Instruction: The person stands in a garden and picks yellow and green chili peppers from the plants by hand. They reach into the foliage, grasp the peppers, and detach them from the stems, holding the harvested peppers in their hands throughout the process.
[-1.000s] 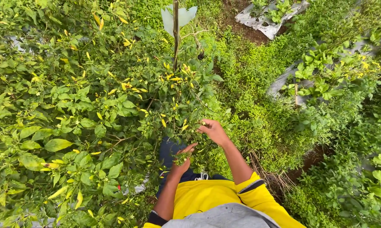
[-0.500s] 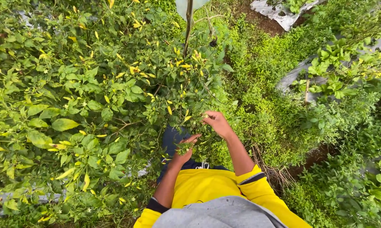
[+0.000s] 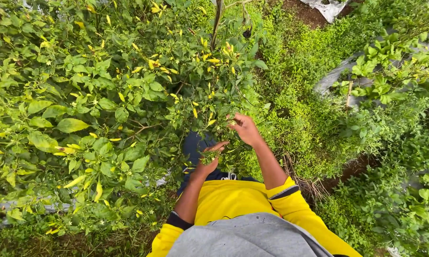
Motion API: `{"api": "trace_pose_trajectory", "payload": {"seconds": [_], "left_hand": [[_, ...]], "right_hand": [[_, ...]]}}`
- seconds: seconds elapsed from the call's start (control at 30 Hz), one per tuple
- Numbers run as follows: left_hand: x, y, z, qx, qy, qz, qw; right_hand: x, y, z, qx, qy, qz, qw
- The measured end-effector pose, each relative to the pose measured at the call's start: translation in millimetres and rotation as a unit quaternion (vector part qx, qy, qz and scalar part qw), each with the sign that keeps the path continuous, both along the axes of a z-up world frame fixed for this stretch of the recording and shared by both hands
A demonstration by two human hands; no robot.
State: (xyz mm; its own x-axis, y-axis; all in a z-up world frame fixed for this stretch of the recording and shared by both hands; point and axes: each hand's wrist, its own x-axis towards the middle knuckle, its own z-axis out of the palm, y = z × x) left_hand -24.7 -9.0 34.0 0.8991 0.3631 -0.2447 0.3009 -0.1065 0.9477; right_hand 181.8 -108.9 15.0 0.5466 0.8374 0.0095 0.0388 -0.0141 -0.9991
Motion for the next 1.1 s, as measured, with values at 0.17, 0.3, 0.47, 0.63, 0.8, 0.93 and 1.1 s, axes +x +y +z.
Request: {"api": "trace_pose_trajectory", "payload": {"seconds": [0.17,0.3,0.47,0.63,0.8,0.93,1.1], "left_hand": [[2.5,0.4,58.7,-0.052,0.073,-0.010,0.996],[0.1,-1.6,39.8,-0.043,0.062,0.000,0.997],[-5.9,-1.1,-8.0,0.008,0.023,-0.002,1.000],[-1.3,1.4,29.6,-0.072,0.131,-0.027,0.988],[5.3,-16.8,56.0,0.162,0.107,-0.027,0.981],[4.3,-11.5,15.8,0.106,0.067,-0.008,0.992],[2.1,12.9,52.8,-0.093,0.171,-0.088,0.977]], "right_hand": [[-6.6,0.2,13.5,0.002,-0.011,-0.001,1.000],[-14.2,2.3,26.7,0.025,-0.042,-0.016,0.999],[-15.2,3.3,24.5,0.022,-0.068,-0.035,0.997],[5.4,-2.0,-51.5,0.038,-0.034,-0.018,0.999],[-4.0,-1.3,-9.1,0.085,0.015,0.041,0.995],[-6.0,-0.6,12.5,0.104,0.004,0.029,0.994],[-14.2,-11.8,69.0,0.006,0.010,0.014,1.000]]}}
